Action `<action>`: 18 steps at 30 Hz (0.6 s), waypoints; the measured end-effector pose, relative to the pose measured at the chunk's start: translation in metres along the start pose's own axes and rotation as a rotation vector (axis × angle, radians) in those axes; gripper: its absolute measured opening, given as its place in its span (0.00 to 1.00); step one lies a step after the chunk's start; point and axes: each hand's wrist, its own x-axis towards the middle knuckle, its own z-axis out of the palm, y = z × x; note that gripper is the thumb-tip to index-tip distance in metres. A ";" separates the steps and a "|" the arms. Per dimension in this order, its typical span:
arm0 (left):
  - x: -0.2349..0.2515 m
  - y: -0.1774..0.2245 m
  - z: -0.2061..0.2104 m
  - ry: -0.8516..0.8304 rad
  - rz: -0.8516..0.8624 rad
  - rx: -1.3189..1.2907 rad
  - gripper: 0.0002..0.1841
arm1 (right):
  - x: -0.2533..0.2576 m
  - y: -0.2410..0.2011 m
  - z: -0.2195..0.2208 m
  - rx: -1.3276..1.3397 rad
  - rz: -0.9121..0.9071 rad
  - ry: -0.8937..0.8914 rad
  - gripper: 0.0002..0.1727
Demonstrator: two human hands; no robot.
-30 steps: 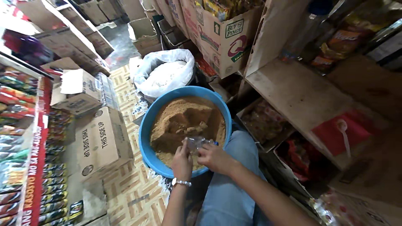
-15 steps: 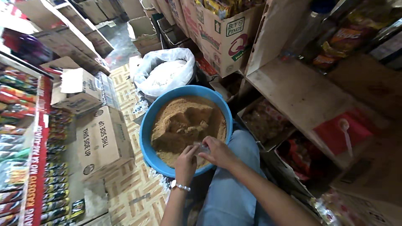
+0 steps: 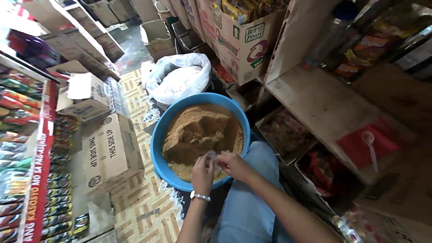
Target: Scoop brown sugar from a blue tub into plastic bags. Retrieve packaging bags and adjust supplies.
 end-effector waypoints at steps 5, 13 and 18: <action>0.003 -0.002 -0.005 -0.009 0.048 -0.027 0.17 | 0.002 -0.006 -0.004 -0.067 0.192 -0.049 0.19; -0.005 -0.056 -0.042 0.281 -0.027 -0.019 0.18 | 0.016 0.000 -0.030 0.300 0.481 0.194 0.17; 0.002 -0.126 -0.046 0.448 -0.189 -0.010 0.19 | 0.055 0.024 -0.023 -0.037 0.664 -0.206 0.21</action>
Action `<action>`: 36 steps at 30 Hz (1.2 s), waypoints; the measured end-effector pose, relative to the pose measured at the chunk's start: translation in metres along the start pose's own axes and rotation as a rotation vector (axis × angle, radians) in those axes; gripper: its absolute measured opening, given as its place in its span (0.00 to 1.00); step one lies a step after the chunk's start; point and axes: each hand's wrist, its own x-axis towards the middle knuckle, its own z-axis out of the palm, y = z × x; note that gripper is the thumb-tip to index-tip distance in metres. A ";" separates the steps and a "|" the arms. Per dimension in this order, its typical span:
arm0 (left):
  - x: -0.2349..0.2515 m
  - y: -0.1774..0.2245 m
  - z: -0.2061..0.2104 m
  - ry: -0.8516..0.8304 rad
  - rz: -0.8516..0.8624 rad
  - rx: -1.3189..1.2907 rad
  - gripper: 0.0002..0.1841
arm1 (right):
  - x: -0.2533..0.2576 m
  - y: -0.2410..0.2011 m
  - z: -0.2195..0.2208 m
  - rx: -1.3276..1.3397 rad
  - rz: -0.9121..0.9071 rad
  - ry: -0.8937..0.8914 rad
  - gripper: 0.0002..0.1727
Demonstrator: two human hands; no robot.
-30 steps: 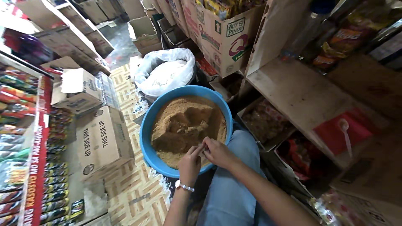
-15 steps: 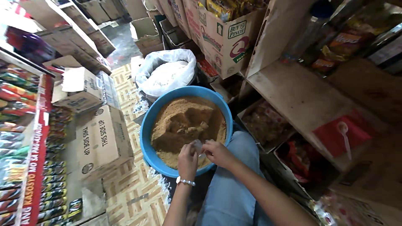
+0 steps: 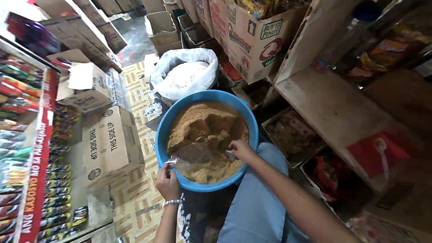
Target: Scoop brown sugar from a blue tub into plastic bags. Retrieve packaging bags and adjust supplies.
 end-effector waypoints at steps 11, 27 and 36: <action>0.021 0.024 0.029 0.129 -0.114 0.047 0.15 | 0.060 -0.013 0.028 -0.618 0.337 -0.287 0.23; 0.016 0.019 0.025 0.210 -0.104 -0.124 0.12 | 0.072 -0.004 0.048 -0.445 0.346 -0.280 0.30; 0.027 0.025 0.015 -0.300 0.001 0.198 0.12 | 0.075 -0.007 0.047 -0.342 0.251 -0.033 0.37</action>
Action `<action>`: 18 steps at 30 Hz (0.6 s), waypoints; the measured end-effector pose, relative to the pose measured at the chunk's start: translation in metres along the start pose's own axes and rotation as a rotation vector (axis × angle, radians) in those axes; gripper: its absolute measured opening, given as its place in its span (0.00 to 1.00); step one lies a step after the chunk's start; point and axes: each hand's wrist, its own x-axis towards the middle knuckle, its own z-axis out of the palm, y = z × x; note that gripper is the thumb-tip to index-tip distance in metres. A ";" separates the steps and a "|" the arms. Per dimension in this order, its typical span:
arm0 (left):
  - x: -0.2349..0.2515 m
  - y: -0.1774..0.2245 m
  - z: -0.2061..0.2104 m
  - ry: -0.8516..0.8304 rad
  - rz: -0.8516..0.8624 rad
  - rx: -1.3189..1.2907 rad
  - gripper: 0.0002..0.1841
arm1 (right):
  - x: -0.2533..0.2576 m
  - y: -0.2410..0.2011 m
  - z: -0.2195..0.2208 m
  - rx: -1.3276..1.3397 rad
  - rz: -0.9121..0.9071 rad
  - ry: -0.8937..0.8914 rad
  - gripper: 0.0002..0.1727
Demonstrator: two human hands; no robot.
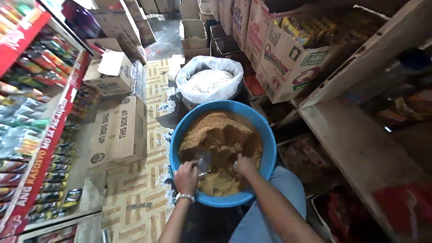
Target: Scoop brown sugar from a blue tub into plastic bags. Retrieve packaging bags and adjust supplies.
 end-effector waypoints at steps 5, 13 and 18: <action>-0.004 -0.004 0.006 0.121 0.025 -0.079 0.12 | 0.001 0.005 -0.023 0.434 -0.064 0.163 0.25; -0.006 -0.011 0.013 0.242 0.089 -0.152 0.12 | 0.002 0.000 -0.019 0.429 -0.362 0.076 0.21; -0.006 -0.014 0.015 0.265 0.095 -0.162 0.11 | 0.003 -0.003 -0.021 0.383 -0.294 0.037 0.28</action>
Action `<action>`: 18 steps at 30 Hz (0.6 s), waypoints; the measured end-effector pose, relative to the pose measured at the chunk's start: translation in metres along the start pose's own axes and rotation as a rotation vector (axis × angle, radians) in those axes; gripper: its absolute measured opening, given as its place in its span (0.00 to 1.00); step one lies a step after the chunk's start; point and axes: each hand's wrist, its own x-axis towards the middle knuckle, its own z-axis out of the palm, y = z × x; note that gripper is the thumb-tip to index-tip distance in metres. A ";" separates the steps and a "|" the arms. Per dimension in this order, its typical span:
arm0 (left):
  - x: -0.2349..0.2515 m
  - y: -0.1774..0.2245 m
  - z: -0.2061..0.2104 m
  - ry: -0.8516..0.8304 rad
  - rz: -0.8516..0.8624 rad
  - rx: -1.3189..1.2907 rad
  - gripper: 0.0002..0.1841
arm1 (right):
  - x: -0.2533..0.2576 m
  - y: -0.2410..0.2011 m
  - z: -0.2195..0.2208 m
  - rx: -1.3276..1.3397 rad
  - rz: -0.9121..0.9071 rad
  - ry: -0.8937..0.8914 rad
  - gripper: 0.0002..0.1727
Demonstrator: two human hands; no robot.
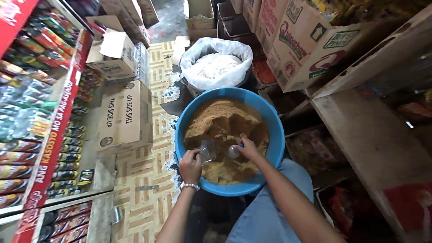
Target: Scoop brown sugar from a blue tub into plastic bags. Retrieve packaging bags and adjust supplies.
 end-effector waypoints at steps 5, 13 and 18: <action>0.000 0.000 0.000 0.004 -0.005 -0.005 0.11 | 0.005 -0.008 0.008 -0.128 -0.098 0.011 0.24; 0.000 0.001 -0.001 -0.039 -0.025 0.021 0.11 | 0.011 0.000 0.041 -0.371 -0.028 -0.359 0.21; 0.000 0.002 0.000 -0.049 -0.031 0.046 0.11 | 0.008 0.012 0.038 -0.382 -0.008 -0.496 0.22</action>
